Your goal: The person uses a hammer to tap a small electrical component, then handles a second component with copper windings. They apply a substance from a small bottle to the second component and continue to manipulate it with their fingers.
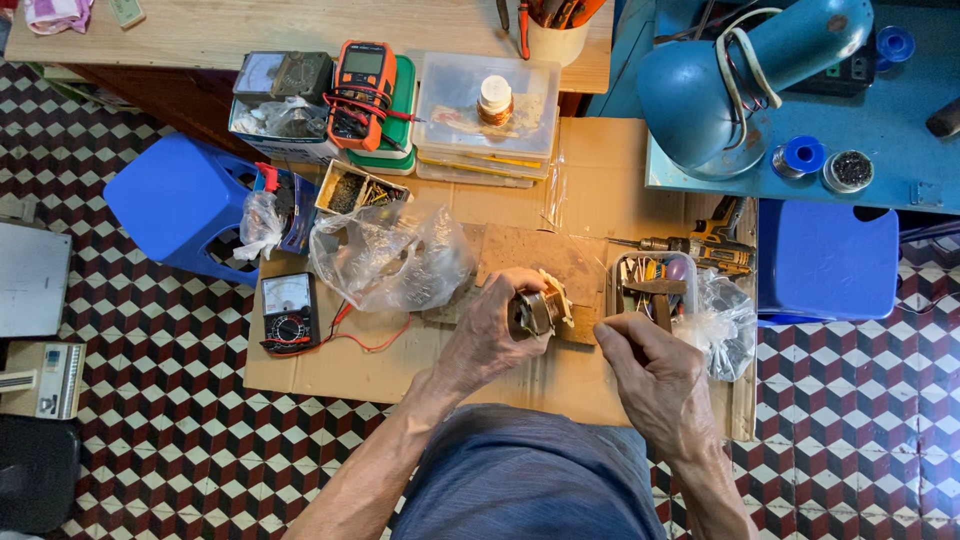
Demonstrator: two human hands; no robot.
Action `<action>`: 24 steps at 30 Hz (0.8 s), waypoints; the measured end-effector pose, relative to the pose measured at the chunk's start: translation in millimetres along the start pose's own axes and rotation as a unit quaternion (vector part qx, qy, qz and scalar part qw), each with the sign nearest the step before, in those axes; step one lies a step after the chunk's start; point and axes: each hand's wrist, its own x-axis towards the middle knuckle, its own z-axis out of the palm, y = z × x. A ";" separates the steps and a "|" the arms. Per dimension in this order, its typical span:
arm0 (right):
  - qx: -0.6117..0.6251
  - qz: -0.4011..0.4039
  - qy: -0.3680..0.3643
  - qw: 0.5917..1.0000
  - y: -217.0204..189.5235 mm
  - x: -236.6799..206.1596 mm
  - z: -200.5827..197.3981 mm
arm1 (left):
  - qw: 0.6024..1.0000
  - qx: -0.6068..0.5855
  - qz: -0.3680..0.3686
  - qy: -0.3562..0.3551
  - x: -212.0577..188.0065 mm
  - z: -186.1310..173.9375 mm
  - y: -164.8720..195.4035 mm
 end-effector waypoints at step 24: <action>0.013 0.055 -0.011 0.998 15.9 -3.4 16.0 | 0.966 -0.106 -0.237 0.015 14.9 7.3 0.6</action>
